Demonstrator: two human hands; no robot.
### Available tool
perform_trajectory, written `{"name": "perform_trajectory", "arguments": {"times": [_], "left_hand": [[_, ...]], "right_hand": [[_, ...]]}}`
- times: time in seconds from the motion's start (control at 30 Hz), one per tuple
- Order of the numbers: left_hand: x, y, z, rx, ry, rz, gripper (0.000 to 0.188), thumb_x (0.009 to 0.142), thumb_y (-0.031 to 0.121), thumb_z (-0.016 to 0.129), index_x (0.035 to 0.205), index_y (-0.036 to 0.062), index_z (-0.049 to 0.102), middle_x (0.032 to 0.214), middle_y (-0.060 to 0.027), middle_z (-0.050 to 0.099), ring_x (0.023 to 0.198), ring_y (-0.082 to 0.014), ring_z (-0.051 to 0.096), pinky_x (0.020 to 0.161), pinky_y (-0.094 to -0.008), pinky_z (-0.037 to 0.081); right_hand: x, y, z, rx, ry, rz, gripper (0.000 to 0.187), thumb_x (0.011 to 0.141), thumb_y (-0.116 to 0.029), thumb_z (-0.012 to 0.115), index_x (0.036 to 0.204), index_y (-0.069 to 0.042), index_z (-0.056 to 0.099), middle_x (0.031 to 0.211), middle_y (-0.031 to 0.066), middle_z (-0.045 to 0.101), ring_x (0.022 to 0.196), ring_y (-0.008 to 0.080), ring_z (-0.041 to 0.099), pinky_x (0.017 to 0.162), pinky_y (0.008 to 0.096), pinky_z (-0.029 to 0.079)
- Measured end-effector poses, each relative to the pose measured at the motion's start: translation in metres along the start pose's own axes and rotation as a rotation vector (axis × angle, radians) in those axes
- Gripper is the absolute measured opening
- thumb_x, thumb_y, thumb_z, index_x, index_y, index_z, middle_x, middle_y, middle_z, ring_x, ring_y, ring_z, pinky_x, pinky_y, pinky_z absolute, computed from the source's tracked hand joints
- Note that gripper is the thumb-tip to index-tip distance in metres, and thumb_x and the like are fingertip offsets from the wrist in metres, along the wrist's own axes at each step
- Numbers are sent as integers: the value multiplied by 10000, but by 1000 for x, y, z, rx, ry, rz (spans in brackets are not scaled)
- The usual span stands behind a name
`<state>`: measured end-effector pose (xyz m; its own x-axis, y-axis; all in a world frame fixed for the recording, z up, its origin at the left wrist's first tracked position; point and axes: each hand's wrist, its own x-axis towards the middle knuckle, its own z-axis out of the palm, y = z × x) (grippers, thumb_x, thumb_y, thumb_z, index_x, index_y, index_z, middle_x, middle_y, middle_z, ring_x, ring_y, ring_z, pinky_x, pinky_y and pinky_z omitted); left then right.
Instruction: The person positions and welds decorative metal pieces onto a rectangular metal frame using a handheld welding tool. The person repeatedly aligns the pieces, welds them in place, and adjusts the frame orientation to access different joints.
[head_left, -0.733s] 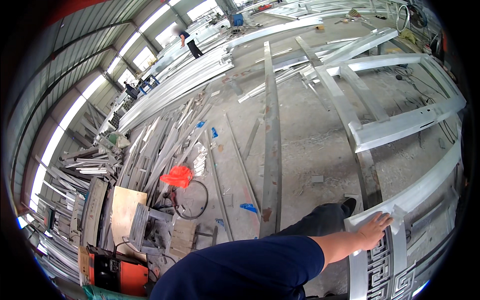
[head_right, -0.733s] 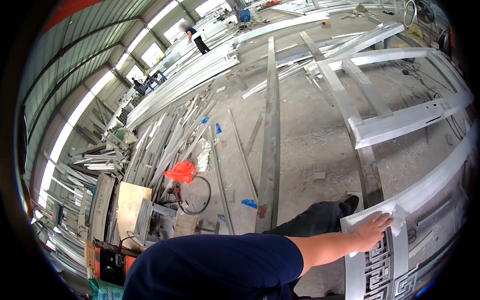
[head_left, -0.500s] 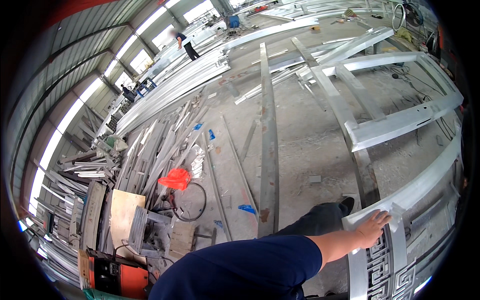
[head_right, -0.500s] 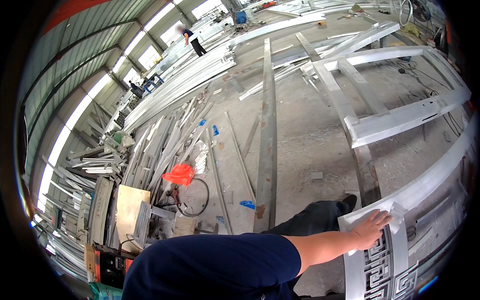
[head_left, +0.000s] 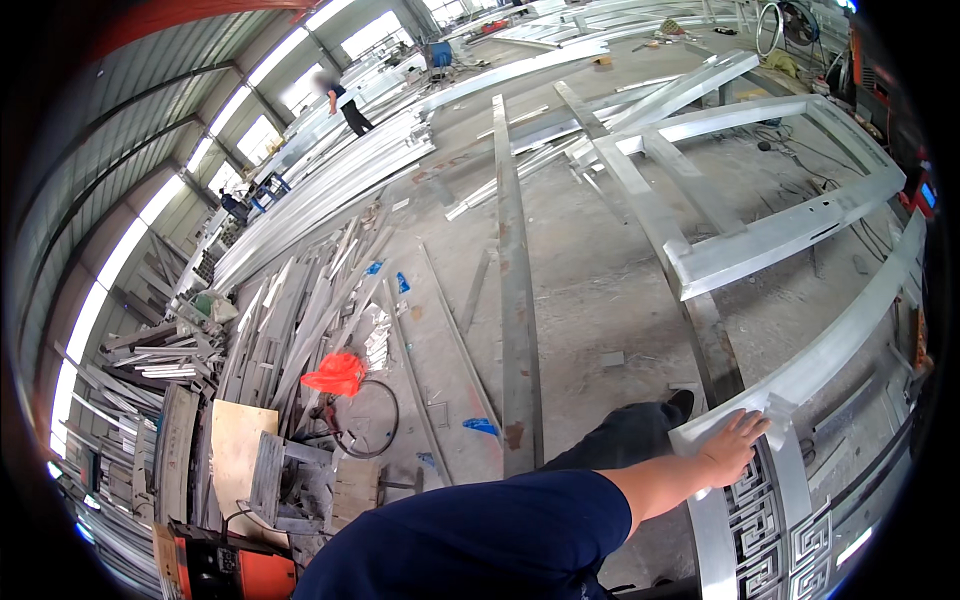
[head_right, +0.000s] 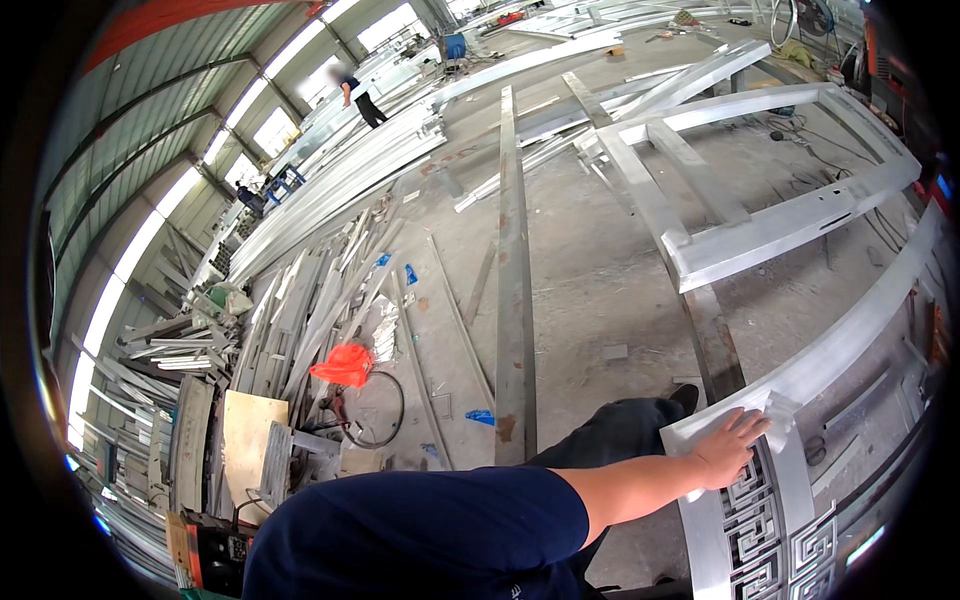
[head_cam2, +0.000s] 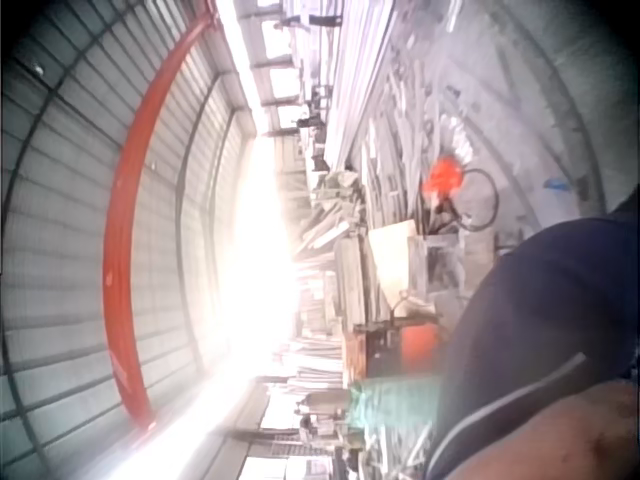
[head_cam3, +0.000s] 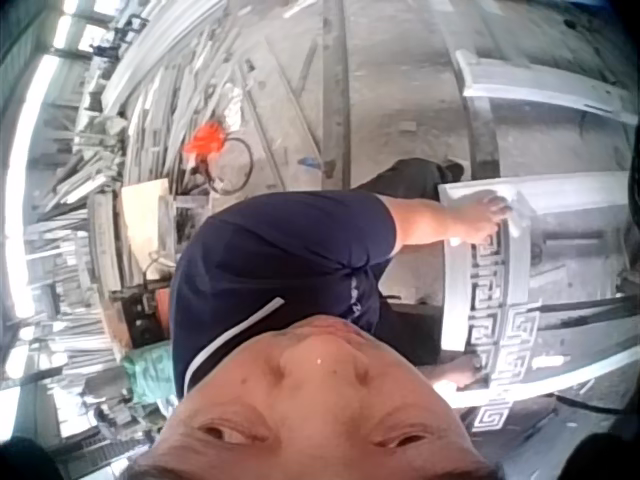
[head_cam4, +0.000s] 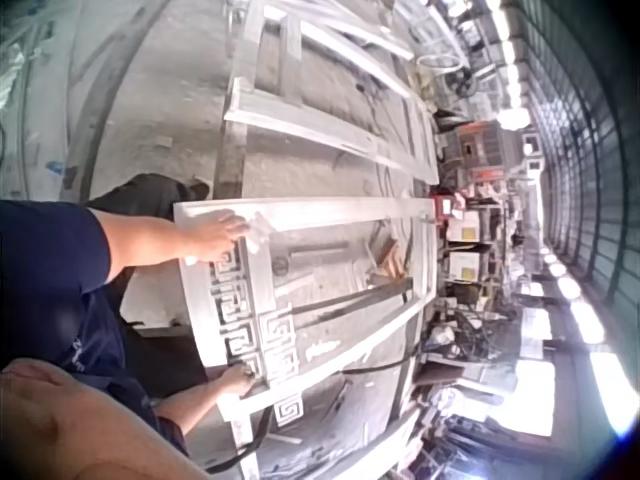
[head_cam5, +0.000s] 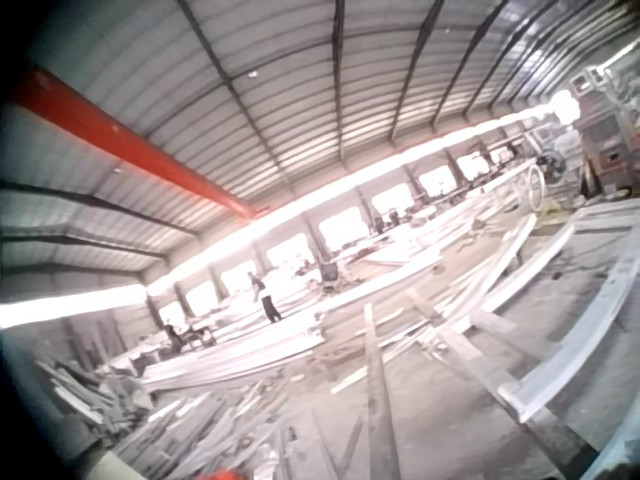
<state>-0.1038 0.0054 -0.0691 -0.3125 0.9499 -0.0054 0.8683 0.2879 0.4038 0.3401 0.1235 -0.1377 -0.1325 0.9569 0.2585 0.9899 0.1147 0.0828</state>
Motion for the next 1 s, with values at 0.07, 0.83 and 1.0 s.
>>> {"name": "perform_trajectory", "arguments": {"times": [0.07,0.83,1.0], "left_hand": [[1,3,-8,-4,-17,6,283,891,331,670,959,84,790,1628,-160,271,1534,-352,150,1246,-547,113],[-1,3,-13,14,-35,-5,274,898,328,659,941,91,789,1638,-158,259,1534,-347,158,1238,-536,131],[0,2,-11,-11,-19,2,271,895,320,662,935,84,789,1637,-161,259,1535,-348,152,1241,-540,120]], "right_hand": [[-2,2,0,18,13,40,393,873,-414,620,1074,-101,747,849,138,739,689,348,698,577,480,544],[1,-10,-24,191,7,209,455,861,-471,629,1130,-124,750,839,151,754,693,386,715,562,514,562],[-1,-7,-14,144,129,137,424,849,-447,635,1073,-106,750,740,147,734,586,379,686,478,502,534]]}}
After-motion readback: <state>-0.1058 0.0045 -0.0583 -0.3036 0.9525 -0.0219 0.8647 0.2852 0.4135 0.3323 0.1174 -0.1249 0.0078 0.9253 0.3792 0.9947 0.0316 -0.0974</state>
